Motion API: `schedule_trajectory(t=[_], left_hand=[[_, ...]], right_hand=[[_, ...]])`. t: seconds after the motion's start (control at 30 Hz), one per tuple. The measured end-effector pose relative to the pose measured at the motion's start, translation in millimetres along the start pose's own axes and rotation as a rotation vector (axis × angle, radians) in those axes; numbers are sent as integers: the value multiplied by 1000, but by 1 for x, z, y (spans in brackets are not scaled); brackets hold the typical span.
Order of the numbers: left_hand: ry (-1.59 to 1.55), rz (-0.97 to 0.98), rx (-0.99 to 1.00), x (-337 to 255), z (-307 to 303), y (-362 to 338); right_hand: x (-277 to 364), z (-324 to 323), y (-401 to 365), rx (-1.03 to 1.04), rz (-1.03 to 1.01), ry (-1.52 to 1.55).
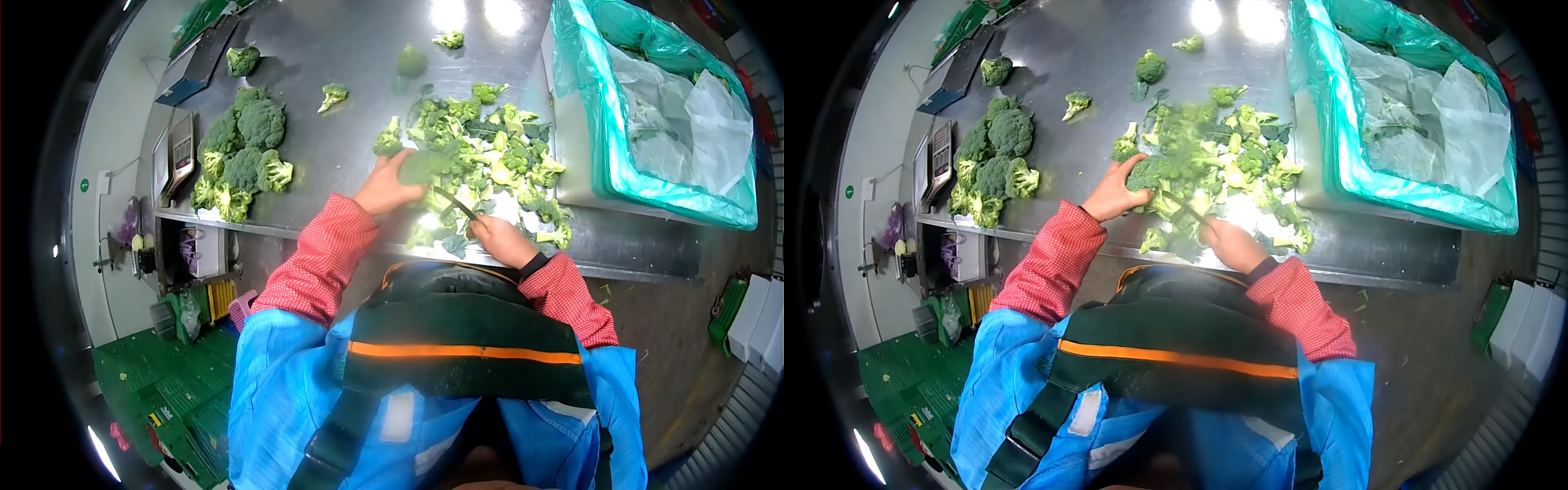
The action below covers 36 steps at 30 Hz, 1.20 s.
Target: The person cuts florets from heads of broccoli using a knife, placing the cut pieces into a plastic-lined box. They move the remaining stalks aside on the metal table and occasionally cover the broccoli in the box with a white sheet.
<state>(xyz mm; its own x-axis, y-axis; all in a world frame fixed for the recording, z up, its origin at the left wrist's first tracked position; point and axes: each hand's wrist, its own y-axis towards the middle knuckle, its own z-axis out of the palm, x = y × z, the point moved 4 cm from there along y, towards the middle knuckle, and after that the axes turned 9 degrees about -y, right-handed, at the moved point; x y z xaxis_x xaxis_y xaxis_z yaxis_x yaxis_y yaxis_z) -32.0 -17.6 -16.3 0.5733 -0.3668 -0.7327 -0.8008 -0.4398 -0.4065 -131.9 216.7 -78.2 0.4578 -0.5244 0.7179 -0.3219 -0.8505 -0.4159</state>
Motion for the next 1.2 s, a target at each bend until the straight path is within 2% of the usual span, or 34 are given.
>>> schedule_trajectory(t=[0.03, 0.1, 0.2, 0.3, 0.37, 0.47, 0.57, 0.6, 0.83, 0.93, 0.97, 1.07, 1.2], left_hand=[[1, 8, -4, -1, -1, 0], [-20, 38, -20, -4, 3, 1], [-47, 67, -54, -2, 2, -8], [-55, 149, -141, -14, -3, -19], [-4, 204, -232, -25, -7, -29], [131, 418, -295, -48, -1, -41], [191, 534, -315, -78, 13, -52], [207, 564, -331, -83, 17, -54], [248, 545, -393, -88, 19, -58], [146, 478, -445, -72, 16, -56], [115, 441, -480, -65, 10, -55], [113, 423, -517, -62, -1, -55], [194, 540, -486, -80, 16, -61]], right_hand=[[5, -3, -3, 111, 88, 168], [6, -10, -7, 93, 104, 196], [16, -12, -23, -260, -125, -159], [40, -42, -45, -323, -121, -136], [54, -61, -52, -380, -57, 57], [69, -73, -39, -497, -65, 235], [104, -83, -29, -514, -43, 39], [104, -81, -21, -590, -76, -49], [93, -75, -18, -635, 79, 126], [55, -75, -9, -775, 81, 170], [34, -76, -6, -785, 53, 294], [28, -80, -14, -679, 61, 346], [81, -80, -15, -518, 24, 220]])
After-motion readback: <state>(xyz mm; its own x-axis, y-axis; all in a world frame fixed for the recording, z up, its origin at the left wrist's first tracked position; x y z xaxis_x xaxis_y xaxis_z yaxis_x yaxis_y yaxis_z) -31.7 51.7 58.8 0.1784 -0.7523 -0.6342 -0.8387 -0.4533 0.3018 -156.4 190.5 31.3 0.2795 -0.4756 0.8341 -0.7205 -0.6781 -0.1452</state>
